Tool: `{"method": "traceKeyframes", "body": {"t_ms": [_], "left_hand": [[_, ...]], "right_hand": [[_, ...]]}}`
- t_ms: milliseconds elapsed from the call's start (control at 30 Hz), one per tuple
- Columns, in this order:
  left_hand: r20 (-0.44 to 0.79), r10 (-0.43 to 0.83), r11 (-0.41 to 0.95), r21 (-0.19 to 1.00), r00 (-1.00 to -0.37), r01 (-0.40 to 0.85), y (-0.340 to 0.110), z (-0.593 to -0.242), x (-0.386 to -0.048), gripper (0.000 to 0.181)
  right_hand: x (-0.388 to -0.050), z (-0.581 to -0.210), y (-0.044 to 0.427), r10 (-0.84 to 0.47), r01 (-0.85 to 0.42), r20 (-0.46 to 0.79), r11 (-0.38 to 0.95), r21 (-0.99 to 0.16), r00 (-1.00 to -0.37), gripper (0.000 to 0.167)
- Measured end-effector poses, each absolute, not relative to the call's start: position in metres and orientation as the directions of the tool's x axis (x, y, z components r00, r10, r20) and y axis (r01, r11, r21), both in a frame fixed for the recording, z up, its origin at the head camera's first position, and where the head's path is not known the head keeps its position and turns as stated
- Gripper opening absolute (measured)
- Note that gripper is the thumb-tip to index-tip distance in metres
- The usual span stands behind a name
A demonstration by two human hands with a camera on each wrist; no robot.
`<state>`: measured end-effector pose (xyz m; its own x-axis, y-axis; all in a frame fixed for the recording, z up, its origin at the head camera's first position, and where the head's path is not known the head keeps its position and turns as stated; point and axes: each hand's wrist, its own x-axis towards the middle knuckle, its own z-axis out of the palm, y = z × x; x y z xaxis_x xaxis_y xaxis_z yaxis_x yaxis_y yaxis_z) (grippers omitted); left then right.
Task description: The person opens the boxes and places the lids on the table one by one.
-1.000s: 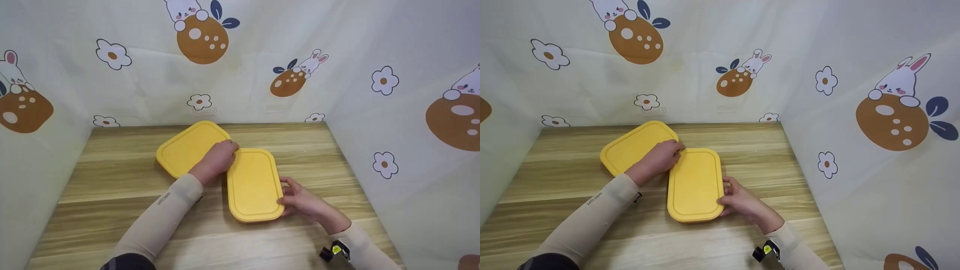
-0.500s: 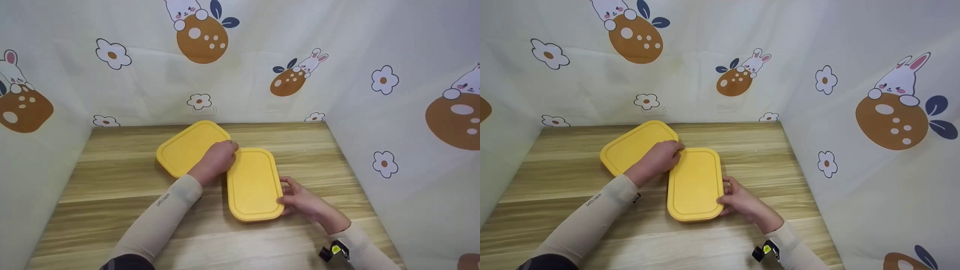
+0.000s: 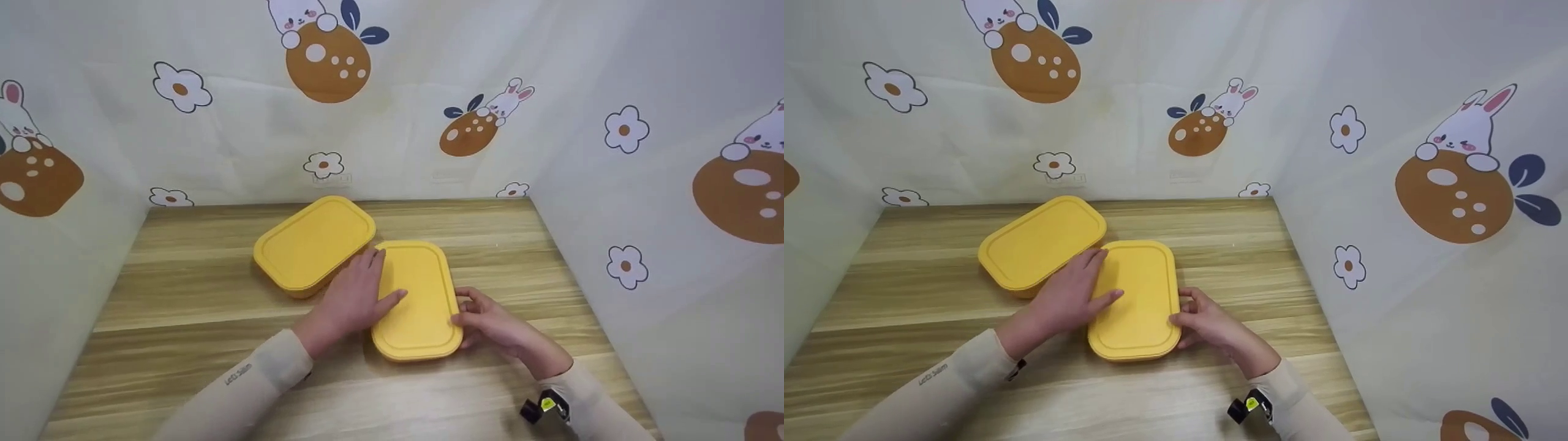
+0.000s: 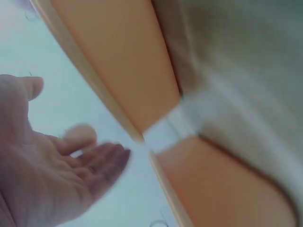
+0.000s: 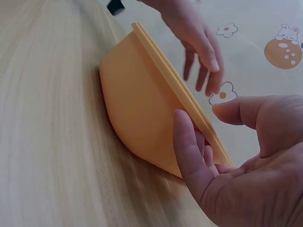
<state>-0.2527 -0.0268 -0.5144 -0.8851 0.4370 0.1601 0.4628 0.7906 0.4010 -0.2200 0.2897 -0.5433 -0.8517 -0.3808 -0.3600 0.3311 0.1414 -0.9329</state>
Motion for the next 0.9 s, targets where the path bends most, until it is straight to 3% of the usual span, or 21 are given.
{"method": "traceKeyframes", "body": {"t_ms": [233,500,700,900], "left_hand": [[0.079,0.382,0.825,0.419,-0.921,0.379,-0.021,-0.535,-0.204,0.127],[0.127,0.394,0.844,0.343,-0.91,0.413,-0.014,-0.549,-0.19,0.151],[0.134,0.404,0.854,0.298,-0.905,0.426,-0.011,-0.55,-0.192,0.157],[0.114,0.394,0.874,0.262,-0.912,0.41,-0.009,-0.551,-0.192,0.157]], "right_hand": [[-0.229,-0.543,0.293,-0.387,0.303,-0.349,0.177,-0.936,-0.853,0.071],[-0.242,-0.538,0.296,-0.388,0.247,-0.316,0.218,-0.944,-0.866,0.066],[-0.251,-0.534,0.297,-0.401,0.266,-0.343,0.235,-0.935,-0.849,0.066],[-0.261,-0.529,0.298,-0.426,0.202,-0.315,0.289,-0.936,-0.848,0.063]]}}
